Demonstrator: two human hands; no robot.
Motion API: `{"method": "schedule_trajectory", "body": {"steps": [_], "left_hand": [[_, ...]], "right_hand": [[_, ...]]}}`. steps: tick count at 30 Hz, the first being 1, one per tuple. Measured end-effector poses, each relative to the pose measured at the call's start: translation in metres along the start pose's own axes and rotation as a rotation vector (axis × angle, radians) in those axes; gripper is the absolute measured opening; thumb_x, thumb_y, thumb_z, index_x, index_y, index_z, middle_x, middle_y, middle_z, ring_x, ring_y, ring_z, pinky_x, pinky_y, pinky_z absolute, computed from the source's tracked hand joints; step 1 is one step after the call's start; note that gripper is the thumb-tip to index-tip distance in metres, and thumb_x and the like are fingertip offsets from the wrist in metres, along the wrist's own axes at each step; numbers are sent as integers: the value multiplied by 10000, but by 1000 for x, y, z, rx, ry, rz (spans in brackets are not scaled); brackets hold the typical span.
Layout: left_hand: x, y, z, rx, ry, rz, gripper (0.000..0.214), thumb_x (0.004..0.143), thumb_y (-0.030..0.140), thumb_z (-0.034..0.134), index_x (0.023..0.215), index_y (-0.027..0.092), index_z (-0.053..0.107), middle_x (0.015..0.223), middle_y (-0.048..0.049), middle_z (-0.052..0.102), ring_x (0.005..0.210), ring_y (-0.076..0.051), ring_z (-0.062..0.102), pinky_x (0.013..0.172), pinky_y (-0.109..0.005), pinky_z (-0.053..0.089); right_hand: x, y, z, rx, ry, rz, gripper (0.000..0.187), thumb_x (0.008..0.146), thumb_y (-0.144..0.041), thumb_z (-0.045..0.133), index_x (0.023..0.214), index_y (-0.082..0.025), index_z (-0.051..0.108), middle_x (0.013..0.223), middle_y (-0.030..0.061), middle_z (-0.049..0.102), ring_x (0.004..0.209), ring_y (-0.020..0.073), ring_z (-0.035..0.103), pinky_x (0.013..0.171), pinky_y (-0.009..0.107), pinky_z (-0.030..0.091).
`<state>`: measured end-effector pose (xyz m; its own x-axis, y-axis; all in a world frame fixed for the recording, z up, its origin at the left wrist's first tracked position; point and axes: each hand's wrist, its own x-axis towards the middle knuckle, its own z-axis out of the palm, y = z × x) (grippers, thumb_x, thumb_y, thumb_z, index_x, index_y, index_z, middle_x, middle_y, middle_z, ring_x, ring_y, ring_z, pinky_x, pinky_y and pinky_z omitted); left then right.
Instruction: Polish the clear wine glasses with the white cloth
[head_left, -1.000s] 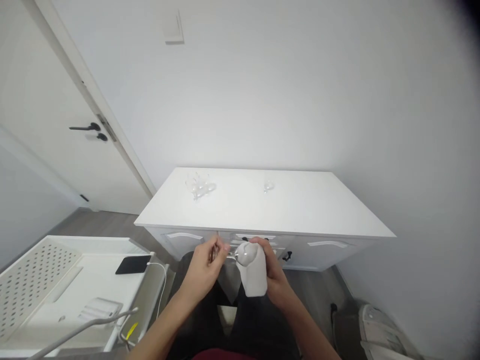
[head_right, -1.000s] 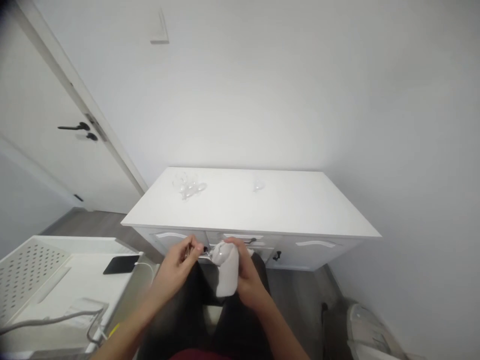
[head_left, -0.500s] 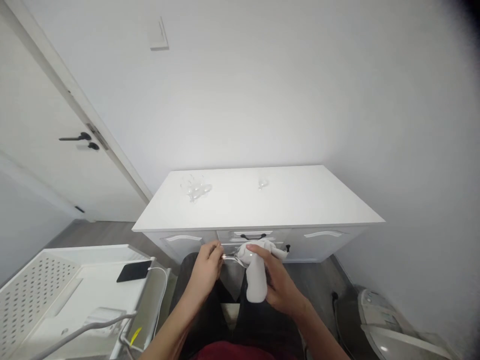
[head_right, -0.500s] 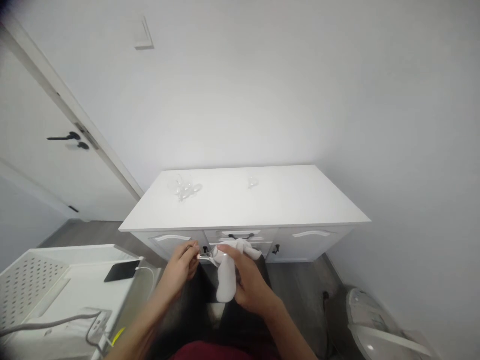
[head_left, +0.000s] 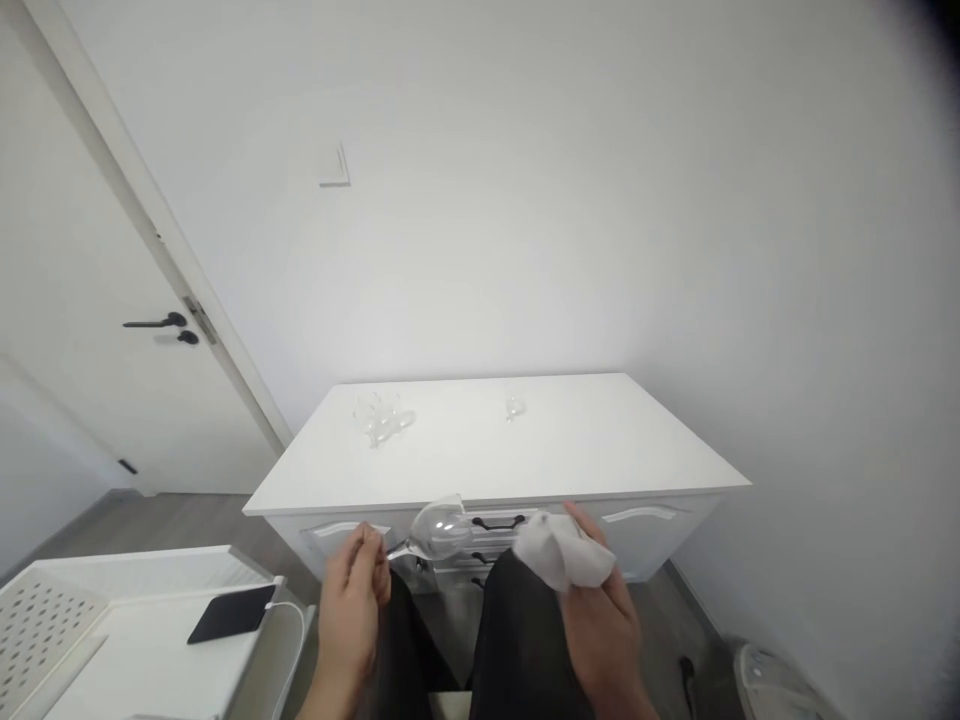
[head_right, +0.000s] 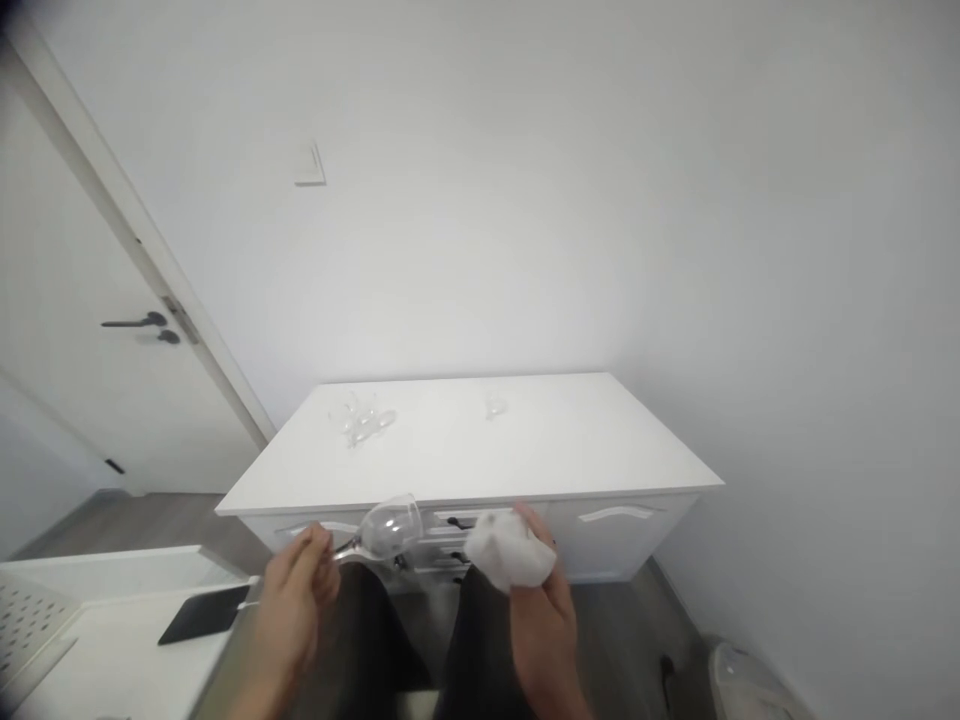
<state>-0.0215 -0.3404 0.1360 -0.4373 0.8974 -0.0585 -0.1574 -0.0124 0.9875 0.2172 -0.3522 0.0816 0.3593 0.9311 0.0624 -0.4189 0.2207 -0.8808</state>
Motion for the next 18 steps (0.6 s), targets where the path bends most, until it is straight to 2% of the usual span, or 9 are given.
{"method": "schedule_trajectory", "body": {"steps": [3, 6, 8, 10, 12, 13, 14, 16, 18], "left_hand": [[-3, 8, 6, -185, -102, -240, 461, 773, 484, 784, 715, 217, 412, 585, 117, 249, 452, -35, 199, 426, -162, 170], [-9, 5, 17, -317, -201, -447, 383, 784, 351, 751, 691, 209, 407, 577, 130, 197, 427, -17, 135, 395, -153, 114], [-11, 1, 20, -441, -222, -578, 307, 796, 262, 699, 680, 197, 422, 583, 127, 193, 413, -10, 114, 379, -156, 99], [-12, 0, 21, -559, -203, -665, 259, 810, 184, 636, 674, 190, 416, 593, 120, 199, 401, -5, 118, 371, -154, 97], [-15, 0, 19, -636, -162, -670, 258, 815, 138, 604, 674, 191, 395, 603, 113, 203, 398, -5, 144, 370, -148, 119], [-17, 0, 19, -648, -142, -633, 260, 820, 134, 608, 684, 192, 394, 608, 111, 208, 402, -7, 162, 370, -146, 136], [-20, -1, 20, -638, -135, -580, 264, 831, 150, 627, 699, 192, 402, 614, 110, 222, 410, -9, 177, 373, -145, 154], [-29, -4, 24, -561, -165, -484, 295, 847, 231, 687, 731, 195, 417, 618, 111, 245, 425, -12, 187, 376, -141, 168], [-35, -8, 29, -440, -222, -449, 338, 845, 336, 725, 756, 202, 428, 605, 119, 246, 427, -15, 178, 376, -135, 147]], "right_hand": [[-13, 9, 21, 128, -192, 115, 506, 897, -455, 783, 1381, -335, 698, 1497, 78, 637, 1392, 359, 578, 1163, 575, 471], [-23, 11, 44, 155, -343, 57, 595, 960, -442, 709, 1530, -371, 554, 1635, 25, 490, 1544, 317, 402, 1291, 571, 284], [-22, 6, 50, 131, -355, 31, 589, 979, -460, 677, 1544, -372, 537, 1652, 22, 464, 1568, 311, 356, 1306, 576, 236], [-19, -3, 49, 102, -336, 23, 488, 965, -487, 689, 1433, -351, 656, 1628, 42, 498, 1551, 333, 381, 1293, 581, 265], [-15, -10, 47, 96, -294, 28, 378, 940, -510, 718, 1270, -329, 756, 1584, 67, 550, 1510, 354, 438, 1251, 574, 348], [-14, -12, 47, 104, -275, 41, 373, 926, -512, 736, 1248, -325, 760, 1568, 77, 566, 1484, 356, 471, 1223, 562, 393], [-13, -13, 47, 113, -267, 64, 424, 910, -509, 758, 1293, -330, 734, 1553, 88, 579, 1448, 354, 512, 1184, 549, 443], [-12, -12, 53, 127, -291, 133, 673, 879, -495, 799, 1497, -357, 570, 1502, 107, 617, 1332, 339, 615, 1078, 518, 539], [-9, -8, 62, 107, -338, 169, 839, 869, -518, 797, 1602, -349, 426, 1349, 111, 708, 1115, 315, 722, 927, 479, 615]]}}
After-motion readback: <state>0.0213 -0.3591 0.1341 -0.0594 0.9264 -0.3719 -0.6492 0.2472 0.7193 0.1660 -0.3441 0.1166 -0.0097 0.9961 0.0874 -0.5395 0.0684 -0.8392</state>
